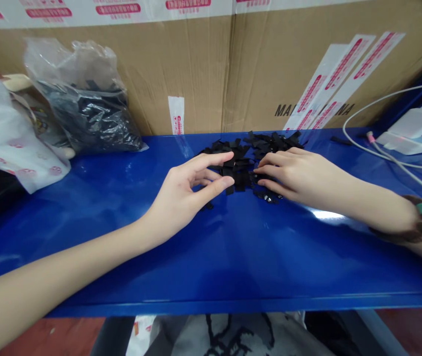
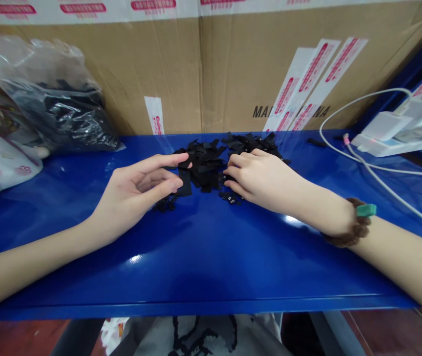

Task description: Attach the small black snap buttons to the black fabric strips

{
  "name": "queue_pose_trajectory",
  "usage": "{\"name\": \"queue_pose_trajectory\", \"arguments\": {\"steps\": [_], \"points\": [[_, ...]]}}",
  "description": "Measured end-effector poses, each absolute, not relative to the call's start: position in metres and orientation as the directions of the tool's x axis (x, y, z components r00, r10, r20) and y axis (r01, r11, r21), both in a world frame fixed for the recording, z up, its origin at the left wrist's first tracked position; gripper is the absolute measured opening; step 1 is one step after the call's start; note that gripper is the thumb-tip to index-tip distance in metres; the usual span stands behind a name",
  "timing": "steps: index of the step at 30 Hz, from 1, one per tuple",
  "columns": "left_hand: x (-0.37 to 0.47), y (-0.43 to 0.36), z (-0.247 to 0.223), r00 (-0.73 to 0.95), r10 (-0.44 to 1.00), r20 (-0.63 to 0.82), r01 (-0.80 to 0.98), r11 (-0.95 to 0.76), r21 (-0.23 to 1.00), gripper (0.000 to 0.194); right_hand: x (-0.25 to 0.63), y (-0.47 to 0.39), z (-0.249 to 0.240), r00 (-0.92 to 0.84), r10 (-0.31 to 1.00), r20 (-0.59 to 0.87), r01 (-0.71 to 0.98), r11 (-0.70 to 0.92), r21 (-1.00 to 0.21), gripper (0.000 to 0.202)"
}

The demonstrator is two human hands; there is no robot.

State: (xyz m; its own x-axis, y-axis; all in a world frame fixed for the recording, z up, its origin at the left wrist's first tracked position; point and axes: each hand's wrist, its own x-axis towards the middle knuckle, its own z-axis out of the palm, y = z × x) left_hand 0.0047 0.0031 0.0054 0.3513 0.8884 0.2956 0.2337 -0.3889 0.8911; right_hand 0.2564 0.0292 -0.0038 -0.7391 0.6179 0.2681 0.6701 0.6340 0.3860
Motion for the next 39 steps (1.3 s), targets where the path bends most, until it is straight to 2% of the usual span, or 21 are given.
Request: {"name": "queue_pose_trajectory", "arguments": {"steps": [5, 10, 18, 26, 31, 36, 39], "points": [[0.003, 0.004, 0.006, 0.351, 0.886, 0.302, 0.244, -0.398, 0.884, 0.039, 0.254, 0.027, -0.001, -0.748, 0.608, 0.265, 0.661, 0.647, 0.38, 0.024], [0.003, 0.004, 0.005, 0.371, 0.871, 0.323, 0.277, -0.436, 0.856, 0.027, 0.251, 0.026, 0.002, -0.754, 0.599, 0.27, 0.655, 0.656, 0.374, 0.022], [0.004, 0.005, 0.005, 0.388, 0.849, 0.359, 0.299, -0.485, 0.822, 0.018, 0.248, 0.022, 0.004, -0.745, 0.553, 0.373, 0.661, 0.687, 0.302, 0.021], [0.002, 0.007, 0.005, 0.47, 0.778, 0.417, 0.314, -0.588, 0.745, 0.021, 0.239, 0.013, 0.007, -0.729, 0.515, 0.451, 0.634, 0.757, 0.16, 0.013], [0.001, 0.008, 0.004, 0.501, 0.753, 0.426, 0.343, -0.625, 0.701, 0.021, 0.236, 0.009, 0.008, -0.734, 0.539, 0.413, 0.622, 0.777, 0.091, 0.01], [0.003, 0.008, 0.003, 0.502, 0.765, 0.404, 0.33, -0.602, 0.727, 0.021, 0.234, 0.009, 0.007, -0.737, 0.549, 0.394, 0.619, 0.783, 0.068, 0.01], [0.004, 0.009, 0.003, 0.499, 0.768, 0.401, 0.325, -0.595, 0.735, 0.026, 0.233, 0.009, 0.008, -0.744, 0.546, 0.386, 0.619, 0.78, 0.089, 0.018]]}}
